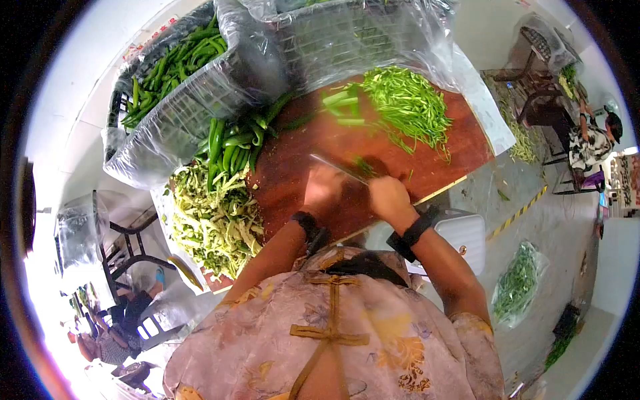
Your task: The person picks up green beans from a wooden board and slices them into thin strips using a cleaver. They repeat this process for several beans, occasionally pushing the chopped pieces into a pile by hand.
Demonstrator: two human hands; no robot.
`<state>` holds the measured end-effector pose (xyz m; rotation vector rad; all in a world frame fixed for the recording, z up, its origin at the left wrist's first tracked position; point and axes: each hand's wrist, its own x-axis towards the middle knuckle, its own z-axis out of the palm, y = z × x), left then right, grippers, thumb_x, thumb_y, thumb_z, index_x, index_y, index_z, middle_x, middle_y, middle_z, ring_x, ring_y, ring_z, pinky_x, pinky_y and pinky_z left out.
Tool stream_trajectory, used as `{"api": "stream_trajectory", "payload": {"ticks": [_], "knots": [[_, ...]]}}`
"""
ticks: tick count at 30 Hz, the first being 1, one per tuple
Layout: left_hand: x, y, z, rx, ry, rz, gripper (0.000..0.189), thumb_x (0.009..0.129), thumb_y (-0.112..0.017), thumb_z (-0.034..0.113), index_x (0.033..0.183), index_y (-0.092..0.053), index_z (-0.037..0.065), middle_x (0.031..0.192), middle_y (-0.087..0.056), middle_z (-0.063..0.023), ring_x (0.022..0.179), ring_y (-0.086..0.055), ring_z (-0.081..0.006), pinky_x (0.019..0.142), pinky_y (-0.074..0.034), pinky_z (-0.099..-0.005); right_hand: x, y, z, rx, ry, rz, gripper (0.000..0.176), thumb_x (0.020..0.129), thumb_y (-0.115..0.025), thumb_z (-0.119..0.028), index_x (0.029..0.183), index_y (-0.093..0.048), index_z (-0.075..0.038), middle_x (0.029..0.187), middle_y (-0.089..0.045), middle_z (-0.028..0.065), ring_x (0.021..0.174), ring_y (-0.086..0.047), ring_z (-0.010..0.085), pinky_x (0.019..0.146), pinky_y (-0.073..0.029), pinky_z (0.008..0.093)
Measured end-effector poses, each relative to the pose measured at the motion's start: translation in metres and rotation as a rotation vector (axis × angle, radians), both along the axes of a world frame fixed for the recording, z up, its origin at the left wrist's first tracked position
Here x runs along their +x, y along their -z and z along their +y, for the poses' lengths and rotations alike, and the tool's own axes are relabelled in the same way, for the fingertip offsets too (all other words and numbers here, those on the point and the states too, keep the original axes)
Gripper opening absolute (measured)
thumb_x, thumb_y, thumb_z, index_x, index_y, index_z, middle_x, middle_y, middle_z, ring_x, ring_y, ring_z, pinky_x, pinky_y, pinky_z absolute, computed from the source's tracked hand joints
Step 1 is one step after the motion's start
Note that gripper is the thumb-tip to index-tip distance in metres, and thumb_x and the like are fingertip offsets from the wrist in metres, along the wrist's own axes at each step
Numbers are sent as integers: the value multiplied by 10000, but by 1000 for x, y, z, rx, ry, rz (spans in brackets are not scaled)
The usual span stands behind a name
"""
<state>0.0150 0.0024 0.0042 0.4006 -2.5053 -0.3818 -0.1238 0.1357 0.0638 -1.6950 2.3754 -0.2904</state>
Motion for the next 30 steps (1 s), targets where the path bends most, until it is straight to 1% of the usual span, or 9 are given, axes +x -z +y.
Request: {"api": "stream_trajectory", "payload": {"ticks": [4,8,13,15,19,21,22,26,30], "knots": [[-1,-6,-3,25,47,106,239,643,-574,70,869,-652,80,913,-594,-45,880,-545,-237,816,-416,-373,-1,9,-6,-20,-12,-1,224,793,-558,-150,645,-595,14,641,-580,239,621,-585,404,597,-471,485],[-3,-2,-4,31,43,112,245,630,-583,56,866,-647,71,913,-592,-54,911,-543,-249,844,-411,-381,1,21,-28,-51,-18,-28,216,789,-566,-142,646,-603,14,643,-582,237,624,-585,407,598,-474,486],[-1,4,-6,70,86,93,246,628,-593,58,869,-641,59,937,-594,-79,970,-536,-276,881,-398,-417,10,16,-51,-140,1,-34,213,783,-576,-147,652,-609,18,638,-581,237,622,-580,420,595,-475,487],[-2,3,-4,39,66,105,234,629,-595,64,860,-637,60,940,-596,-77,972,-536,-277,880,-398,-423,7,19,-41,-105,27,-29,121,709,-532,-75,632,-605,-18,699,-597,226,675,-593,393,616,-483,472],[-1,2,-2,-9,40,73,195,642,-592,82,834,-626,68,939,-600,-73,970,-539,-277,872,-398,-435,-5,19,0,-82,67,-60,130,712,-542,-92,624,-597,-14,694,-590,225,667,-582,402,604,-470,481],[-1,2,-3,2,58,79,189,648,-587,84,832,-628,72,937,-601,-71,967,-540,-277,868,-400,-437,-8,13,15,-135,21,-52,221,789,-569,-153,658,-594,24,650,-568,248,648,-566,423,604,-451,501],[-1,2,-4,14,73,80,183,654,-581,87,830,-629,76,935,-602,-69,964,-541,-278,864,-402,-439,-7,10,17,-80,66,-74,221,789,-569,-154,660,-590,24,650,-570,247,649,-564,427,608,-450,501],[-3,8,-2,-22,57,54,178,661,-576,90,830,-632,77,930,-601,-70,945,-544,-274,864,-405,-438,2,1,16,-105,67,-80,223,789,-570,-154,663,-587,29,654,-571,247,648,-564,426,616,-452,498],[-3,5,-2,25,56,36,163,678,-567,85,826,-634,77,926,-600,-68,924,-547,-272,877,-404,-430,7,-4,6,-75,52,-87,221,790,-572,-149,664,-589,32,656,-571,248,648,-566,424,624,-452,499]]}}
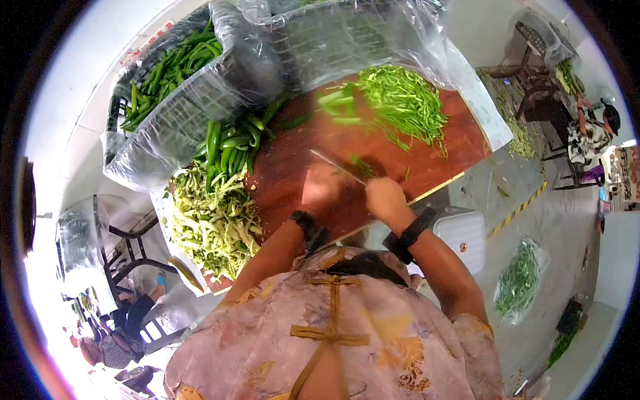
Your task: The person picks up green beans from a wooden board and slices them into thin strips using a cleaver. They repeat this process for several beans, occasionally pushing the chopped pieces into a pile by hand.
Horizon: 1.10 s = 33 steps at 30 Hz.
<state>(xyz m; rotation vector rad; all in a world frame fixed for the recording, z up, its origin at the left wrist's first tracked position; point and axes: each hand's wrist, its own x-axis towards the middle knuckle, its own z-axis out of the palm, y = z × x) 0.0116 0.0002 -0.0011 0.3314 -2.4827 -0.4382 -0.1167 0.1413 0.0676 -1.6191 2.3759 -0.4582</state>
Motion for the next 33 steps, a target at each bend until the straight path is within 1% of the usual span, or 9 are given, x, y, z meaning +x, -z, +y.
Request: {"api": "stream_trajectory", "payload": {"ticks": [11,14,20,22,23,25,27,31,33], "knots": [[1,-2,-2,30,-4,74,196,646,-583,47,833,-639,67,895,-586,-71,905,-547,-264,882,-407,-414,-4,18,-17,43,-40,41,214,783,-574,-138,653,-600,31,654,-574,248,648,-573,418,613,-459,492],[1,-2,-5,50,4,129,201,628,-590,37,823,-634,57,880,-580,-73,906,-545,-265,871,-407,-411,5,19,-40,35,-13,32,137,716,-517,-74,645,-613,-5,683,-595,234,635,-591,401,602,-484,477],[-1,6,-11,20,75,-57,204,633,-596,59,835,-621,52,876,-583,-77,900,-545,-261,859,-405,-406,3,24,-55,-40,8,24,201,772,-579,-139,636,-611,6,674,-588,237,651,-579,415,598,-469,485],[-4,5,-13,-49,91,191,160,614,-590,74,772,-611,81,781,-593,-83,764,-557,-282,716,-439,-390,-2,25,-43,-13,32,67,194,786,-560,-138,668,-612,5,676,-589,230,659,-579,411,597,-469,482],[-4,8,-13,-54,95,194,160,614,-590,74,772,-611,81,781,-593,-83,764,-557,-282,716,-439,-390,-8,25,-35,-17,35,70,194,786,-560,-138,668,-612,5,676,-589,230,659,-579,411,597,-469,482],[-3,30,-16,7,63,152,213,654,-571,65,859,-628,79,946,-593,-80,914,-538,-255,867,-390,-415,-17,24,-14,-87,10,124,167,796,-542,-132,733,-604,10,689,-589,220,667,-576,407,592,-464,481],[-2,41,-20,97,-30,146,207,665,-564,72,860,-631,88,952,-592,-79,919,-536,-254,862,-387,-419,-13,11,13,-73,21,99,152,796,-533,-127,765,-599,6,700,-591,217,663,-579,400,589,-464,478],[23,-24,-24,79,-227,193,195,705,-532,38,855,-649,83,952,-601,-84,893,-547,-297,776,-426,-430,4,19,48,-2,-20,96,125,786,-511,-103,819,-590,-11,719,-594,204,640,-588,372,574,-469,461],[30,-25,-27,81,-253,144,180,714,-544,30,853,-649,77,976,-586,-78,920,-531,-301,788,-417,-429,11,25,51,10,-48,135,129,761,-511,-85,835,-590,-16,727,-588,191,624,-598,339,556,-480,439]]}}
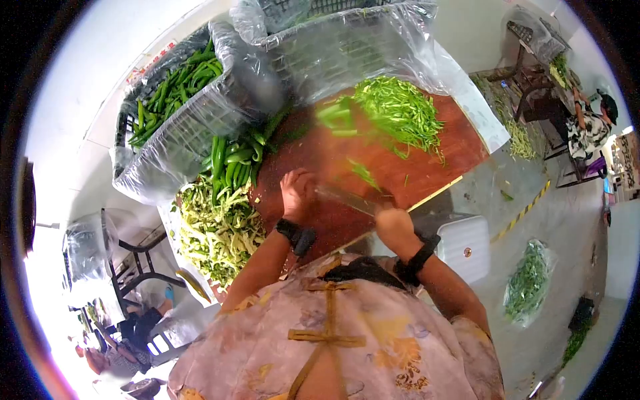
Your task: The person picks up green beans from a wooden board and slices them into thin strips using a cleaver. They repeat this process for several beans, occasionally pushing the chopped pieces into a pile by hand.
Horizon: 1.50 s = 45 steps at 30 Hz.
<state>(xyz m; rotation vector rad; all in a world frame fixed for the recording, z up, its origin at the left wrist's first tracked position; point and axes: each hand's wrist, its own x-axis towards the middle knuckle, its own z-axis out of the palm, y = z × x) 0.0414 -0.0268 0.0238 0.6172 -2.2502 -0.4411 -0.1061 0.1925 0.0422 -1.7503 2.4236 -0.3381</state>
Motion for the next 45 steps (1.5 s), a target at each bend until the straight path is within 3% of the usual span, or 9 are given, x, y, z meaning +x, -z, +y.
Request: {"api": "stream_trajectory", "payload": {"ticks": [6,16,20,24,30,33,35,43,45], "knots": [[11,14,4,-38,-79,-217,156,765,-573,55,882,-660,112,937,-583,-58,920,-525,-289,823,-402,-429,-4,16,-10,10,46,173,155,736,-512,-70,870,-570,-16,774,-583,156,594,-608,314,519,-500,409],[4,18,3,-119,-77,-216,202,779,-575,114,966,-651,103,1003,-582,-70,936,-520,-291,840,-386,-436,-66,12,-38,73,222,211,144,758,-503,-73,882,-564,-31,789,-589,151,620,-625,314,530,-509,408],[4,17,4,-93,-80,-286,206,770,-578,108,964,-644,87,996,-589,-70,947,-526,-288,856,-383,-436,-101,15,-50,24,251,255,117,741,-527,-81,728,-631,-30,725,-624,178,636,-646,306,527,-521,393],[3,16,4,-133,-75,-276,201,764,-580,105,954,-640,84,974,-592,-70,938,-530,-286,872,-376,-444,-133,6,-59,-40,249,258,120,737,-520,-67,739,-636,-40,738,-630,174,648,-648,295,584,-527,397],[-15,12,-8,-137,-39,-371,184,729,-603,126,907,-639,93,886,-566,-80,886,-522,-288,834,-375,-439,-157,-26,-64,-210,367,138,122,739,-525,-76,733,-623,-4,699,-606,200,627,-606,362,577,-497,436],[-51,-9,-14,-177,-1,-347,194,721,-604,144,905,-639,96,853,-547,-85,874,-512,-293,813,-374,-439,-152,-35,-56,-246,412,8,203,805,-553,-160,706,-596,12,700,-594,228,641,-580,403,587,-468,480],[-76,-11,-23,-233,33,-331,202,725,-606,158,914,-640,97,860,-549,-84,881,-511,-297,813,-375,-441,-139,-33,-40,-231,286,-57,195,800,-560,-158,716,-597,14,677,-589,234,630,-572,409,585,-460,487],[-147,-18,-30,-311,77,-287,219,772,-550,204,945,-614,87,935,-596,-82,933,-529,-285,818,-388,-461,-95,0,17,-36,297,-201,201,817,-510,-176,787,-608,-3,781,-604,220,732,-582,397,655,-462,478],[-154,-19,-27,-269,61,-398,221,773,-537,201,954,-614,100,933,-604,-78,949,-543,-267,813,-394,-467,-93,-5,23,-16,300,-218,203,820,-501,-180,790,-617,-16,769,-605,212,721,-584,397,651,-466,479]]}}
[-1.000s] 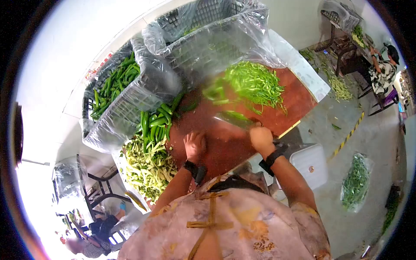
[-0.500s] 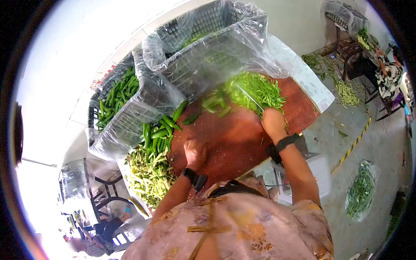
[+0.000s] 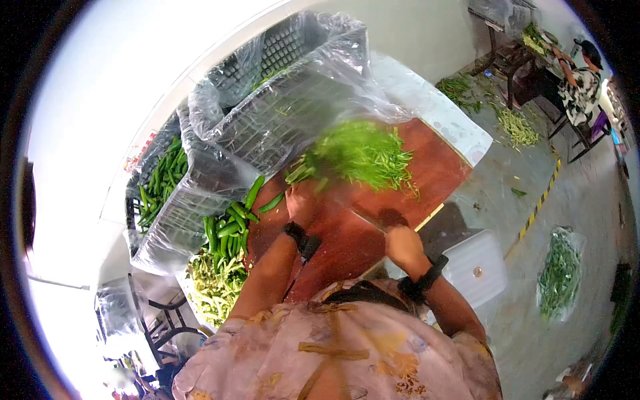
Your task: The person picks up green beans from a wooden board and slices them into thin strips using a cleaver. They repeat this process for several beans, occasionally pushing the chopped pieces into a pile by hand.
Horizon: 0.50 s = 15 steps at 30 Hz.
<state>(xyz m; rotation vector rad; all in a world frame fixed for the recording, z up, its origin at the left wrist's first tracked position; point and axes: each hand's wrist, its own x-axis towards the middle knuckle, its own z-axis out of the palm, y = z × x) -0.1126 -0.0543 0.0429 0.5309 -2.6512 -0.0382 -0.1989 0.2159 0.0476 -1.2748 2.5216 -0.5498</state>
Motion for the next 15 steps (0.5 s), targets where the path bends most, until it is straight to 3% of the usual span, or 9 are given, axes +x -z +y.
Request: {"api": "stream_trajectory", "payload": {"ticks": [7,9,10,12,13,15], "knots": [[-7,19,-17,-5,-124,-154,268,747,-580,180,1002,-625,112,924,-614,-67,882,-562,-276,785,-427,-431,-4,-5,3,35,17,-55,203,811,-514,-179,770,-615,-8,750,-601,220,714,-585,397,651,-466,482],[2,11,-17,229,68,37,248,753,-566,165,986,-624,101,871,-618,-73,796,-582,-284,704,-458,-417,-7,-1,1,22,-39,6,209,810,-518,-178,757,-617,-2,744,-600,223,711,-586,399,649,-465,484],[4,-3,-12,225,56,37,248,753,-566,165,986,-624,101,871,-618,-73,796,-582,-284,704,-458,-417,-9,-1,-1,17,-51,5,209,810,-518,-178,757,-617,-2,744,-600,223,711,-586,399,649,-465,484],[4,-35,1,424,19,-333,306,782,-554,172,1066,-612,75,938,-640,-111,841,-606,-314,727,-487,-394,-12,-1,-4,-41,-33,-19,214,808,-527,-181,747,-619,2,739,-602,227,711,-583,402,646,-460,485],[8,-35,-3,423,8,-332,306,782,-554,172,1066,-612,75,938,-640,-111,841,-606,-314,727,-487,-394,-13,-1,-6,-44,-44,-21,214,808,-527,-181,747,-619,2,739,-602,227,711,-583,402,646,-460,485],[12,-40,-6,186,431,-35,368,860,-503,183,1220,-558,232,1170,-596,-66,896,-618,-211,653,-523,-327,-15,-1,-9,-58,-16,4,216,806,-539,-185,737,-619,4,721,-601,230,704,-580,407,644,-454,488]]}}
